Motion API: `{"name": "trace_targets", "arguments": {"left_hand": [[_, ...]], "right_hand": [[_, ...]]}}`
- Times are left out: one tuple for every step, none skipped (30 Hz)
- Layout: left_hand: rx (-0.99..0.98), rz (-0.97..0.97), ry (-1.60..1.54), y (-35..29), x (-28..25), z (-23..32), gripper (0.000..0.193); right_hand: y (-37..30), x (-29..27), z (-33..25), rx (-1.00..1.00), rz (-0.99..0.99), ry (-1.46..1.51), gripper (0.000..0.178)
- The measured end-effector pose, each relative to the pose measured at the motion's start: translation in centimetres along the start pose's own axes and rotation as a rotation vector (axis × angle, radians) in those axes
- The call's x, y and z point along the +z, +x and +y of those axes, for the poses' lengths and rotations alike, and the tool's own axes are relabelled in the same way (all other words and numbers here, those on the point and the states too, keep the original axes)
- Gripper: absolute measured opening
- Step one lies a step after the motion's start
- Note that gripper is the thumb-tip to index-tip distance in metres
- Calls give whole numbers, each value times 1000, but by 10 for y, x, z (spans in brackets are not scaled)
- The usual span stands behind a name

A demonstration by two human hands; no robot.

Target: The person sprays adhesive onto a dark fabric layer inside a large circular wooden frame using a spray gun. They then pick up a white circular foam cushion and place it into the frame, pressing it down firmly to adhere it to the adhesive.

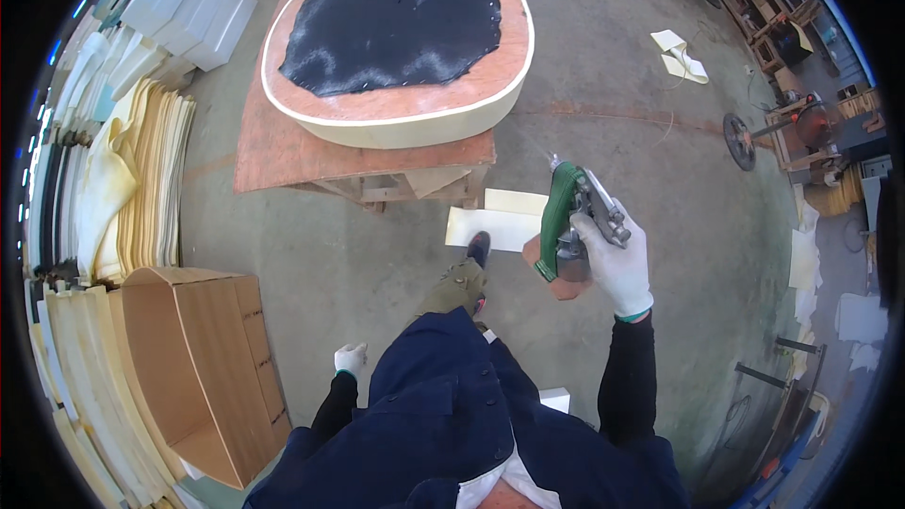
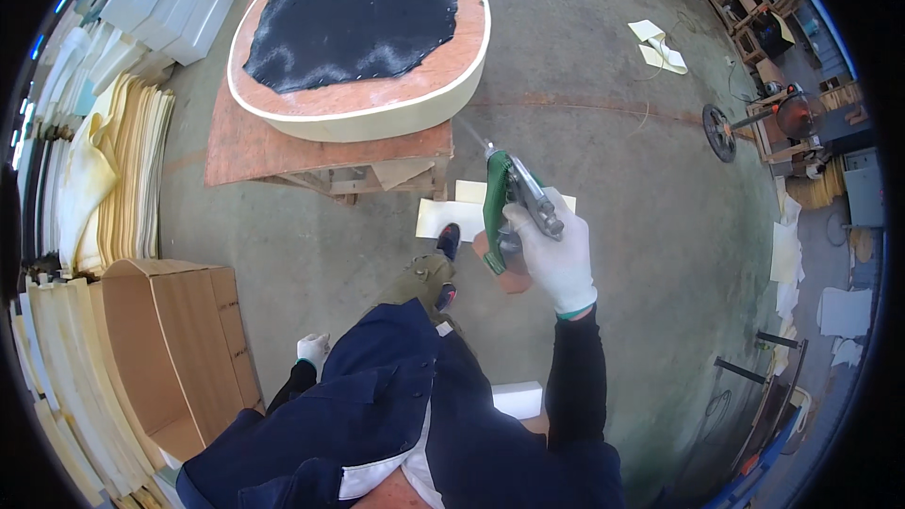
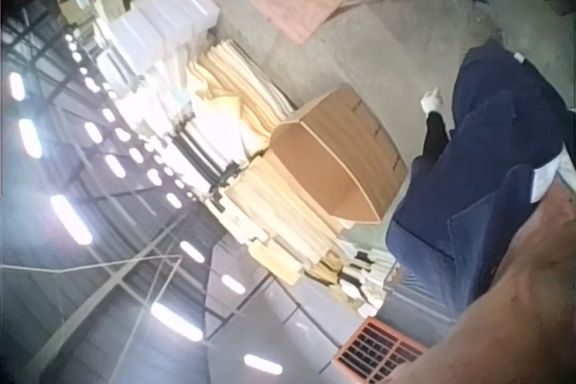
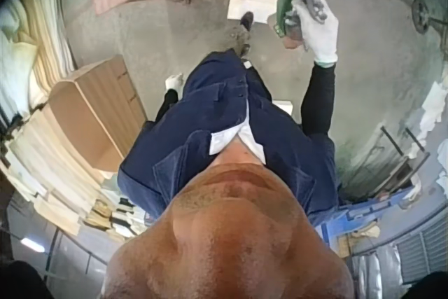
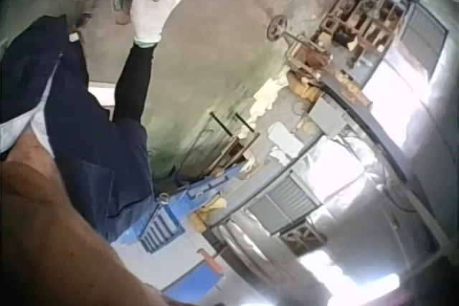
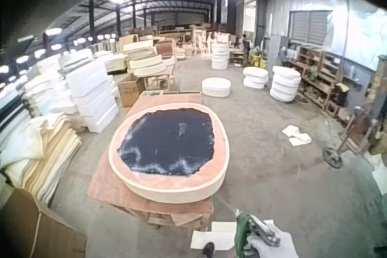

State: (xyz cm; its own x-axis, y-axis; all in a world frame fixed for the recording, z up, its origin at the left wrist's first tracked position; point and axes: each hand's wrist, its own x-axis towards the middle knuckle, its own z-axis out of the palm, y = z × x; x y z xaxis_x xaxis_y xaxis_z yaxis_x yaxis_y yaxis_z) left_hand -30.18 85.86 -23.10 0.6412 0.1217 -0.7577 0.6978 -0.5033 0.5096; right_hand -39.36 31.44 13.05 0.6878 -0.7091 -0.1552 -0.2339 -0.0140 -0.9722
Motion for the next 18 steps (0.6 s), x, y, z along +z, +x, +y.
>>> {"name": "trace_targets", "arguments": {"left_hand": [[27,15,-22,10,4,-7,23],[46,12,-44,14,17,-7,23],[45,0,-25,17,27,-5,22],[38,-16,-16,15,43,0,21],[37,-21,-11,12,56,10,21],[29,-24,-5,8,70,19,20],[19,-28,3,0,85,29,18],[8,-31,9,-5,102,39,17],[28,-9,43,0,117,38,17],[46,21,78,7,127,31,17],[59,45,111,7,143,31,18],[51,16,55,7,163,31,19],[33,-22,11,0,183,31,21],[27,-46,-36,-7,199,42,23],[44,-47,11,-14,212,53,24],[62,-45,51,-28,223,73,24],[80,-41,89,-39,231,89,25],[97,-14,93,-32,242,84,26]], "right_hand": [[9,-7,6,-22,28,12,18],[17,-16,13,-39,64,8,18],[23,-25,17,-56,100,3,17],[28,-32,14,-58,93,-30,17],[36,-38,8,-66,80,-55,17],[44,-44,1,-75,67,-79,17],[51,-53,-7,-43,5,-101,16],[61,-60,-6,-51,14,-82,16],[71,-65,-3,-59,22,-63,17],[81,-70,0,-65,25,-37,17],[91,-74,-2,-78,1,-38,19],[101,-79,-5,-93,-22,-42,21],[109,-89,-8,-87,-75,-110,22],[121,-96,-11,-93,-133,-163,24],[132,-99,-9,-91,-93,-105,24],[145,-99,-6,-96,-57,-47,25],[156,-100,-6,-101,-24,11,25],[166,-106,-12,-146,-88,-99,25]]}}
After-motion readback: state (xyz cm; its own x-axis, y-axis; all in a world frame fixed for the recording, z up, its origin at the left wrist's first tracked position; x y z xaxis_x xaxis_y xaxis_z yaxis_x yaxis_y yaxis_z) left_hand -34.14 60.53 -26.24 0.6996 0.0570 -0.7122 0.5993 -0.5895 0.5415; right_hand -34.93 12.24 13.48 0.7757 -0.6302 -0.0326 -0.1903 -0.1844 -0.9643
